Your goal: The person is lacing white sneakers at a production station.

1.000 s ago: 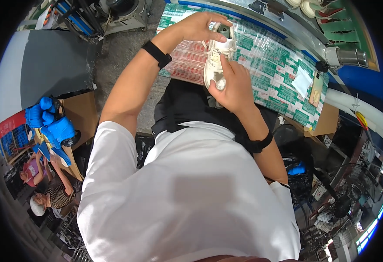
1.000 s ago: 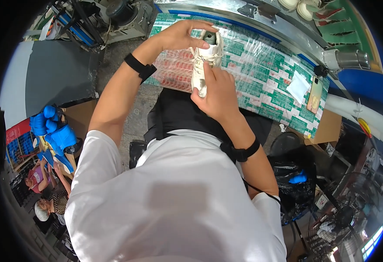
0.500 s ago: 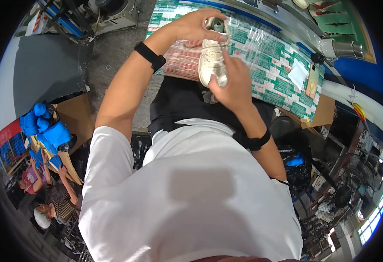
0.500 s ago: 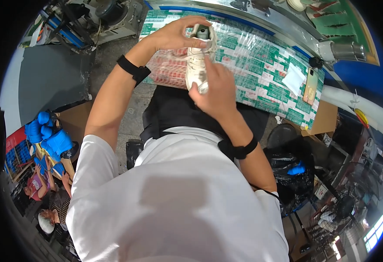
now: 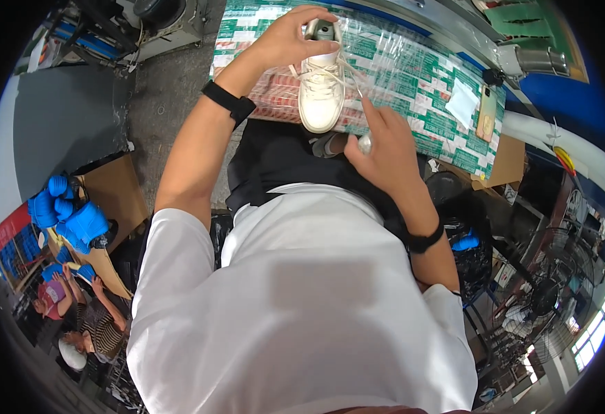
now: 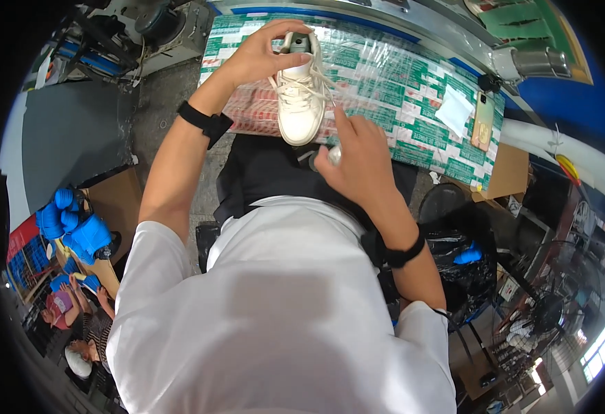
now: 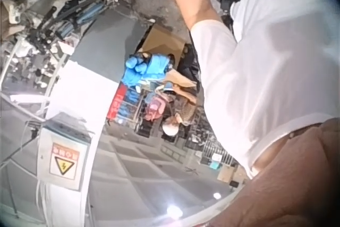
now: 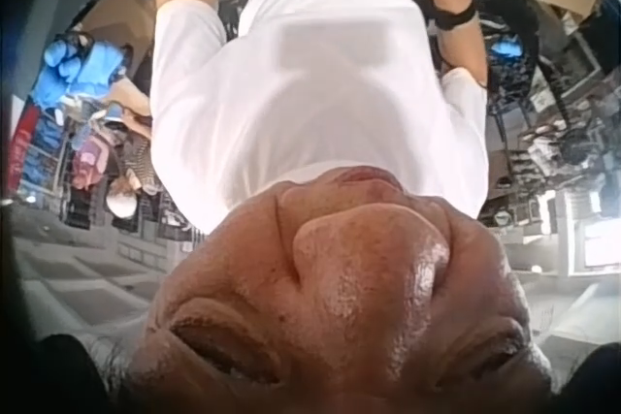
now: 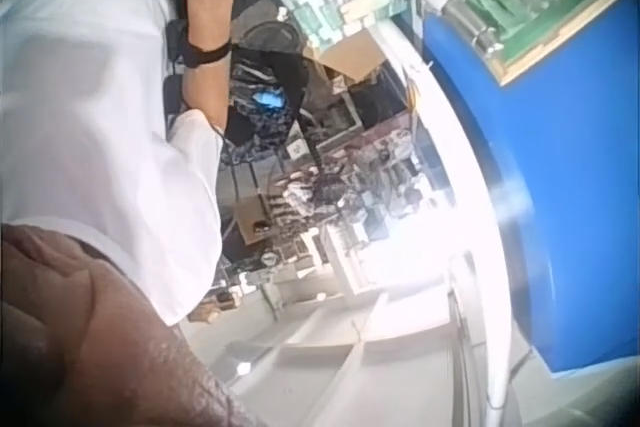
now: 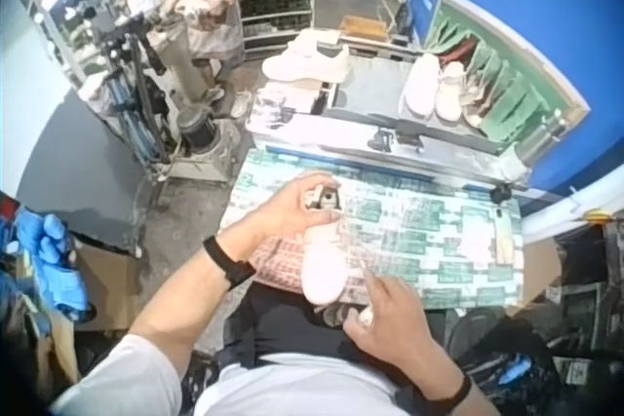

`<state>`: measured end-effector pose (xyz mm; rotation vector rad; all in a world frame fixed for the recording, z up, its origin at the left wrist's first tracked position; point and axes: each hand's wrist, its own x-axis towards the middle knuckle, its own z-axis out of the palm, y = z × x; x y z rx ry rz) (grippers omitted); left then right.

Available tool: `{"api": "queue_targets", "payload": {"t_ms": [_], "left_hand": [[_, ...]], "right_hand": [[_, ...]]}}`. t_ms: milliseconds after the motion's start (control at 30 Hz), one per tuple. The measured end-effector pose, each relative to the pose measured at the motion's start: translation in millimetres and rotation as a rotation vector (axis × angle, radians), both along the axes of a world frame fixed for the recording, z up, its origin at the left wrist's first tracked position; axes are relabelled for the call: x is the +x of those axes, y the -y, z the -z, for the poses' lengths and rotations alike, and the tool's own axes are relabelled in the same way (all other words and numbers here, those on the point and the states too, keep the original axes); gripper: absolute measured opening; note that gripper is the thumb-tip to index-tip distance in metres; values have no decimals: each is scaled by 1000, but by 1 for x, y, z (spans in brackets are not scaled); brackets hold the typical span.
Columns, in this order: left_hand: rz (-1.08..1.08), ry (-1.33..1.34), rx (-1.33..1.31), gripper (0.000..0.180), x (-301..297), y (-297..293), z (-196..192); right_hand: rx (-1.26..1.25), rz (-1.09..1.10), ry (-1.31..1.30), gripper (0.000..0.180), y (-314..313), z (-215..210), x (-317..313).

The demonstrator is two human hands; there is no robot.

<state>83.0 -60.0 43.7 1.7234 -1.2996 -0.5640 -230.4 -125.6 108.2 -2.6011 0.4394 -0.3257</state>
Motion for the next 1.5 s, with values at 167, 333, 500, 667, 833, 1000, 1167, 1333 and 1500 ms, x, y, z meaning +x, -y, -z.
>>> {"api": "queue_targets", "payload": {"t_ms": [167, 333, 500, 667, 833, 1000, 1167, 1333, 1500], "left_hand": [[10, 16, -11, 57, -1, 5, 2], [-12, -34, -1, 58, -7, 2, 2], [-2, -43, 6, 57, -1, 3, 5], [-8, 19, -30, 57, -3, 0, 0], [-24, 87, -46, 57, -1, 3, 1], [-26, 75, -43, 59, -3, 4, 2], [-40, 96, -59, 59, -6, 3, 6], [-34, 168, -80, 62, -8, 7, 4], [-32, 60, -55, 60, -2, 2, 7]], "right_hand": [[51, -28, 207, 73, 9, 27, 36], [77, -26, 206, 74, 11, 39, 40], [28, -72, 75, 74, -4, 6, 18], [-33, -81, 61, 74, -16, 3, 16], [-43, -99, 52, 76, -22, 2, 5], [-77, -92, 142, 77, -23, -2, 38], [-115, -100, 155, 76, -21, 26, 64], [34, -56, 198, 74, -28, 31, 71], [177, -101, 141, 72, -30, 18, 51]]}}
